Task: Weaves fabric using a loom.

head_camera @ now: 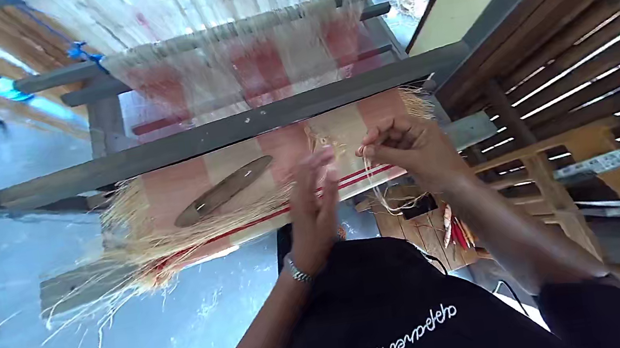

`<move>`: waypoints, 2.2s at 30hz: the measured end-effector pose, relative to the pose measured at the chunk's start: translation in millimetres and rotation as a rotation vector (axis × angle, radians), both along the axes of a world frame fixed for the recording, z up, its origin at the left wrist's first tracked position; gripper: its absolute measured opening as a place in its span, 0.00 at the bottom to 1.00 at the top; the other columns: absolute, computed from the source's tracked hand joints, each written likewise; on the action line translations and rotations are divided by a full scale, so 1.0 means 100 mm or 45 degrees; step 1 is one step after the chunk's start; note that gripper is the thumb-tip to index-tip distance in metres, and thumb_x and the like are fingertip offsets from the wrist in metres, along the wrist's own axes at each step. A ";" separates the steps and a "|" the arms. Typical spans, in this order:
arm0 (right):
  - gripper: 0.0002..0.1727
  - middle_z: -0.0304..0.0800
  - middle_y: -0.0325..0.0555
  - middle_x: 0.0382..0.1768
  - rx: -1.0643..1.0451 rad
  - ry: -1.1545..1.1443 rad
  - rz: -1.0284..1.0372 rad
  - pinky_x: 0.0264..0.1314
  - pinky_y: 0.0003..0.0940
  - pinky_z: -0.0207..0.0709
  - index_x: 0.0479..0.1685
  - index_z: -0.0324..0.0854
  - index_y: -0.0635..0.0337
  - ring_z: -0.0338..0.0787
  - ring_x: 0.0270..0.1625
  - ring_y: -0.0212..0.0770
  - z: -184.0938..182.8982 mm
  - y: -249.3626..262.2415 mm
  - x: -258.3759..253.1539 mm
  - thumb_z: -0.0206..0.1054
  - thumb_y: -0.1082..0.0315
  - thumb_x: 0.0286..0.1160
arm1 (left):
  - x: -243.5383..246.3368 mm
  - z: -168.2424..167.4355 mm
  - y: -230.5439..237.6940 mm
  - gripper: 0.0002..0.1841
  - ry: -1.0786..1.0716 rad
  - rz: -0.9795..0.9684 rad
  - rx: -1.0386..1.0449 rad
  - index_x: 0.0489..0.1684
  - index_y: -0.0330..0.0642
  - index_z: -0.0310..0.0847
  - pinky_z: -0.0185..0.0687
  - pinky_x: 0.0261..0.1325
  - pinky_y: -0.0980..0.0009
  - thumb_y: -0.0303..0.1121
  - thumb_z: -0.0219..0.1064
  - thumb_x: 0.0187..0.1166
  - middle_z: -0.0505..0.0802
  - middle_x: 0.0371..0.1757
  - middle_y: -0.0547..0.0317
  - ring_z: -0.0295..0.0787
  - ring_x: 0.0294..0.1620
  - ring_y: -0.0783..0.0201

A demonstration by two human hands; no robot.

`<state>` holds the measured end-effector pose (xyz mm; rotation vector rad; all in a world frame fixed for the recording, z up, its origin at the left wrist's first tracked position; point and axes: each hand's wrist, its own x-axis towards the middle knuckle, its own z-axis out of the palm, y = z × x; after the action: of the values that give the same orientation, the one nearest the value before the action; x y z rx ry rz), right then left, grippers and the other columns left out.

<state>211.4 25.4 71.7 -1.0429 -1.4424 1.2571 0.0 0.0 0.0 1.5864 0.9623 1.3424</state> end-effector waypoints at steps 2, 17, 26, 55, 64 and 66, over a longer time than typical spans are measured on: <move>0.13 0.95 0.43 0.41 -0.036 -0.002 0.011 0.46 0.31 0.91 0.56 0.88 0.60 0.93 0.39 0.36 -0.08 0.03 -0.17 0.75 0.74 0.73 | 0.19 0.08 -0.05 0.20 -0.307 -0.128 -0.301 0.77 0.42 0.70 0.83 0.72 0.57 0.38 0.55 0.92 0.85 0.71 0.57 0.85 0.69 0.62; 0.06 0.91 0.44 0.37 -0.361 0.191 0.109 0.46 0.28 0.84 0.46 0.91 0.60 0.87 0.38 0.33 -0.42 0.20 -0.26 0.74 0.72 0.75 | 0.19 -0.11 0.00 0.08 -0.530 0.005 -0.524 0.56 0.46 0.82 0.73 0.32 0.79 0.30 0.67 0.84 0.88 0.41 0.62 0.76 0.28 0.74; 0.10 0.92 0.44 0.35 -0.280 -0.033 0.146 0.40 0.28 0.86 0.47 0.87 0.59 0.89 0.34 0.34 -0.40 0.29 -0.31 0.76 0.76 0.68 | 0.09 -0.13 0.13 0.05 -0.496 0.064 -0.554 0.50 0.45 0.84 0.80 0.56 0.70 0.30 0.63 0.85 0.89 0.43 0.64 0.84 0.46 0.71; 0.27 0.87 0.55 0.66 0.504 -1.391 0.715 0.67 0.57 0.77 0.75 0.76 0.58 0.86 0.68 0.58 -1.46 1.06 -2.13 0.69 0.54 0.82 | -2.16 -0.81 0.52 0.14 0.917 0.954 -1.007 0.53 0.31 0.85 0.83 0.56 0.38 0.36 0.66 0.84 0.93 0.43 0.39 0.92 0.46 0.41; 0.25 0.91 0.47 0.60 0.436 -1.199 0.883 0.60 0.59 0.85 0.72 0.80 0.50 0.92 0.57 0.50 -0.36 1.21 -1.17 0.73 0.52 0.79 | -2.05 -0.16 0.32 0.12 0.927 0.417 -0.537 0.47 0.35 0.81 0.85 0.44 0.49 0.36 0.68 0.80 0.89 0.38 0.48 0.88 0.37 0.53; 0.25 0.92 0.40 0.54 0.429 -1.033 0.931 0.58 0.48 0.88 0.72 0.81 0.48 0.92 0.52 0.38 -0.17 1.28 -0.83 0.72 0.50 0.79 | -1.98 0.02 0.27 0.10 0.683 0.285 -0.401 0.41 0.41 0.77 0.84 0.35 0.64 0.38 0.68 0.79 0.84 0.34 0.57 0.83 0.31 0.64</move>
<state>128.4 153.3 54.5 -0.8391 -2.7313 1.0139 -197.7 27.0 2.2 1.6525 1.6297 0.8507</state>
